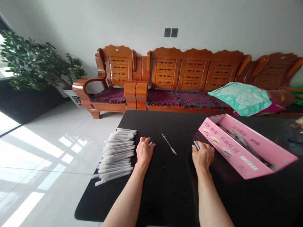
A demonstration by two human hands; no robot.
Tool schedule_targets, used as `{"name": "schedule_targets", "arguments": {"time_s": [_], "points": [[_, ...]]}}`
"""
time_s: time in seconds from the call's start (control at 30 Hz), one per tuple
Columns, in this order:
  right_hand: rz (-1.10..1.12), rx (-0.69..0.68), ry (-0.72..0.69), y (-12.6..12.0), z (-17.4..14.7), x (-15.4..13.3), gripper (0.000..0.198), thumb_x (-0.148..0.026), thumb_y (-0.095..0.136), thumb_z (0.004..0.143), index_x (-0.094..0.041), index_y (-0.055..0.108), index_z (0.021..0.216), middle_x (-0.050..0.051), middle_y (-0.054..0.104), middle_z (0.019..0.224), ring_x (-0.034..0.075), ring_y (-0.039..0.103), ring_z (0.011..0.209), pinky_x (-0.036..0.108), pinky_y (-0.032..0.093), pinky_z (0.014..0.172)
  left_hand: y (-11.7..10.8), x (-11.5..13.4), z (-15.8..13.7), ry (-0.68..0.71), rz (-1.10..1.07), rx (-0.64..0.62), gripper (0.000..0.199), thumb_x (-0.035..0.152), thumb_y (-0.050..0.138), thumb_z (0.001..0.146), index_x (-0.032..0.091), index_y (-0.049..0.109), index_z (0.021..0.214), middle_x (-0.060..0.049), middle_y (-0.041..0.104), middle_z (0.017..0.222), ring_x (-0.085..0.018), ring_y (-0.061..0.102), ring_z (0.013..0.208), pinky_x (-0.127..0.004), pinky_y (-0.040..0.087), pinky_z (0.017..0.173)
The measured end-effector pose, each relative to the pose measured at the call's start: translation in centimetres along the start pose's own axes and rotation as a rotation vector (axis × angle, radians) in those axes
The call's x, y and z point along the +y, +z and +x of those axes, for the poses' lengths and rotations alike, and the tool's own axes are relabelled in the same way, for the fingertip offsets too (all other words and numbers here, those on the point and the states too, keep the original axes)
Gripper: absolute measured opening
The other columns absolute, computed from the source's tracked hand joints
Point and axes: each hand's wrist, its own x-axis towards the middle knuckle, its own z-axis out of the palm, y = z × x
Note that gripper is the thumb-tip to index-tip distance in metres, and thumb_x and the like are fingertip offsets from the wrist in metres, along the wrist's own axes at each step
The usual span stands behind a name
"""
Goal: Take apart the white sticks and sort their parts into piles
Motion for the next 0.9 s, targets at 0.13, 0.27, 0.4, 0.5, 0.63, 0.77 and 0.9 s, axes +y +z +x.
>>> {"name": "schedule_targets", "arguments": {"time_s": [0.13,0.27,0.4,0.5,0.63,0.77,0.9], "points": [[0.118,0.070,-0.148,0.3,-0.3,-1.9,0.020,-0.023,0.057,0.086,-0.013,0.071,0.096,0.013,0.068,0.092,0.025,0.057,0.089,0.039,0.042,0.088,-0.4,-0.1,-0.3,0.072,-0.027,0.055,0.026,0.022,0.066,0.085,0.021,0.068,0.110,-0.007,0.063,0.105,-0.023,0.060,0.099,-0.030,0.048,0.082],[0.129,0.077,-0.185,0.5,-0.5,-2.3,0.018,-0.022,0.057,0.086,-0.013,0.070,0.094,0.012,0.069,0.090,0.025,0.058,0.088,0.038,0.044,0.087,-1.3,-0.8,-0.1,0.129,-0.068,0.074,0.019,0.017,0.062,0.085,0.021,0.071,0.101,-0.007,0.065,0.100,-0.022,0.060,0.097,-0.031,0.048,0.084],[0.138,0.085,-0.181,0.7,-0.5,-2.0,0.018,-0.021,0.057,0.086,-0.012,0.070,0.093,0.012,0.069,0.089,0.024,0.058,0.087,0.038,0.045,0.086,-3.4,-2.1,0.4,0.152,-0.037,0.109,0.015,0.016,0.059,0.086,0.021,0.073,0.088,-0.006,0.066,0.095,-0.023,0.060,0.093,-0.033,0.048,0.082],[0.141,0.083,-0.186,0.8,-0.5,-1.9,0.017,-0.021,0.057,0.086,-0.013,0.070,0.093,0.012,0.069,0.089,0.024,0.059,0.085,0.038,0.045,0.085,-5.1,-3.3,0.6,0.157,0.001,0.158,0.018,0.015,0.056,0.086,0.021,0.073,0.086,-0.006,0.067,0.094,-0.023,0.060,0.091,-0.035,0.047,0.084],[0.142,0.091,-0.183,0.8,-0.5,-2.0,0.017,-0.021,0.058,0.085,-0.012,0.071,0.092,0.012,0.069,0.087,0.024,0.059,0.083,0.038,0.045,0.084,-6.9,-4.8,0.3,0.137,-0.002,0.168,0.018,0.017,0.057,0.086,0.022,0.074,0.089,-0.005,0.067,0.094,-0.024,0.061,0.091,-0.034,0.047,0.081],[0.147,0.087,-0.185,0.7,-0.5,-2.2,0.017,-0.021,0.058,0.085,-0.012,0.071,0.091,0.011,0.069,0.086,0.024,0.058,0.082,0.037,0.045,0.083,-7.4,-5.9,-0.4,0.205,0.033,0.106,0.017,0.020,0.058,0.086,0.023,0.074,0.091,-0.005,0.067,0.097,-0.023,0.060,0.092,-0.033,0.047,0.081],[0.148,0.084,-0.185,0.6,-0.5,-2.3,0.017,-0.021,0.057,0.085,-0.013,0.071,0.091,0.011,0.069,0.087,0.023,0.057,0.081,0.036,0.045,0.082,-7.3,-6.1,-0.2,0.253,0.161,0.100,0.020,0.021,0.060,0.085,0.024,0.076,0.098,-0.007,0.067,0.104,-0.026,0.057,0.093,-0.039,0.046,0.084]]}}
